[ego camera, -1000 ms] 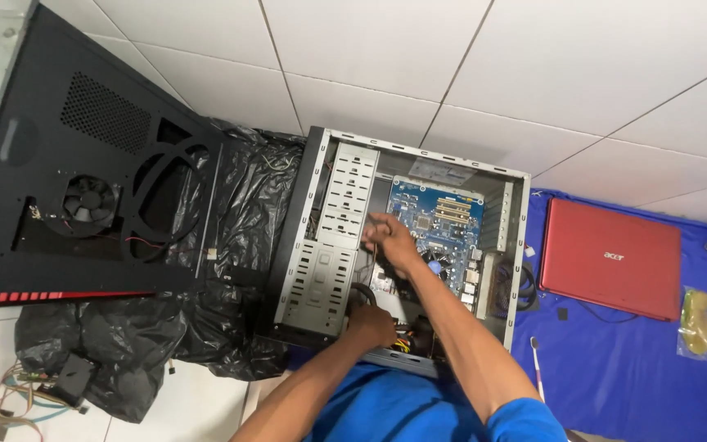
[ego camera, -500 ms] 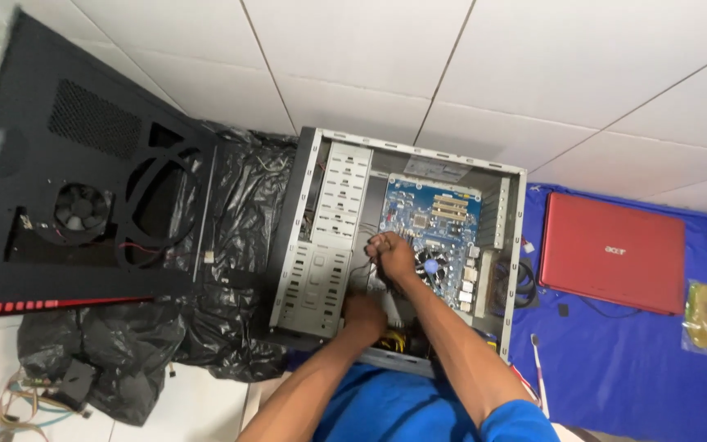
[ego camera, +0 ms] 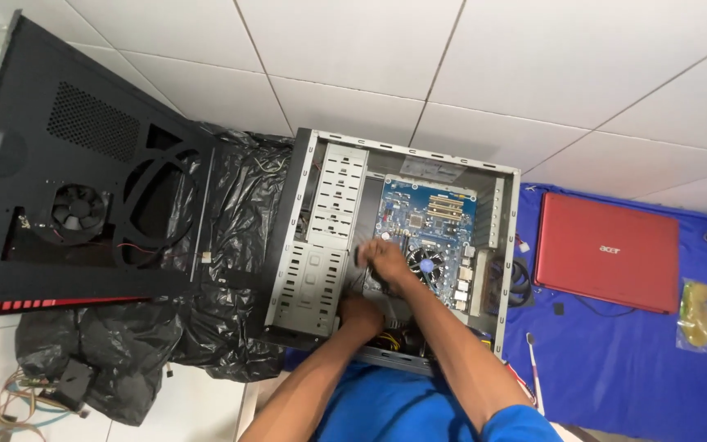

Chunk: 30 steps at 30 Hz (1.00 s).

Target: Installing and wiring components inside a desktop PC case, including the power supply and motherboard connections.

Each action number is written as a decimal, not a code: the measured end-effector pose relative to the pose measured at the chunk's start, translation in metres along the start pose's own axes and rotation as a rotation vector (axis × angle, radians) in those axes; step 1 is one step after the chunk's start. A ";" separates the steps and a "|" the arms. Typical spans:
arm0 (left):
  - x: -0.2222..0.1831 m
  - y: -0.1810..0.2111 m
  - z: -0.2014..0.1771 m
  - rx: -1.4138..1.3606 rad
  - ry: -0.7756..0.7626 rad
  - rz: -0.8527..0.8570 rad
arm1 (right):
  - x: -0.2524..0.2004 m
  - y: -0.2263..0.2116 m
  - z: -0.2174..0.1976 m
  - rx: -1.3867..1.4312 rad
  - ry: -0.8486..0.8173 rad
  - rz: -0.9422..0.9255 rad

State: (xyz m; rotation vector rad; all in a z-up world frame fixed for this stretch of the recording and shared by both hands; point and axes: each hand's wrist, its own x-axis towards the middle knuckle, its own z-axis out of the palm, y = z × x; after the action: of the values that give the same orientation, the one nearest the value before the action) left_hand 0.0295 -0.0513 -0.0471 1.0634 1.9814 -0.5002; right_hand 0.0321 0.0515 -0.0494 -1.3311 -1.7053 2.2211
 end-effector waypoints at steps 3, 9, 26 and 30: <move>-0.041 0.003 -0.037 -0.178 -0.061 -0.145 | 0.010 0.043 -0.003 -0.420 -0.115 0.082; -0.012 -0.001 -0.005 0.178 -0.125 -0.074 | 0.007 0.042 0.019 -0.409 -0.030 0.029; -0.044 0.007 -0.015 0.278 -0.092 -0.019 | -0.024 0.017 -0.012 -0.633 -0.181 -0.018; -0.037 -0.002 0.012 0.044 0.239 0.063 | 0.020 0.073 -0.010 -1.035 -0.343 -0.211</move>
State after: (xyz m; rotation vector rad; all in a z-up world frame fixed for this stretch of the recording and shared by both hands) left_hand 0.0454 -0.0786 -0.0246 1.2581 2.1440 -0.3989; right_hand 0.0580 0.0403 -0.1201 -0.7414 -3.1588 1.4825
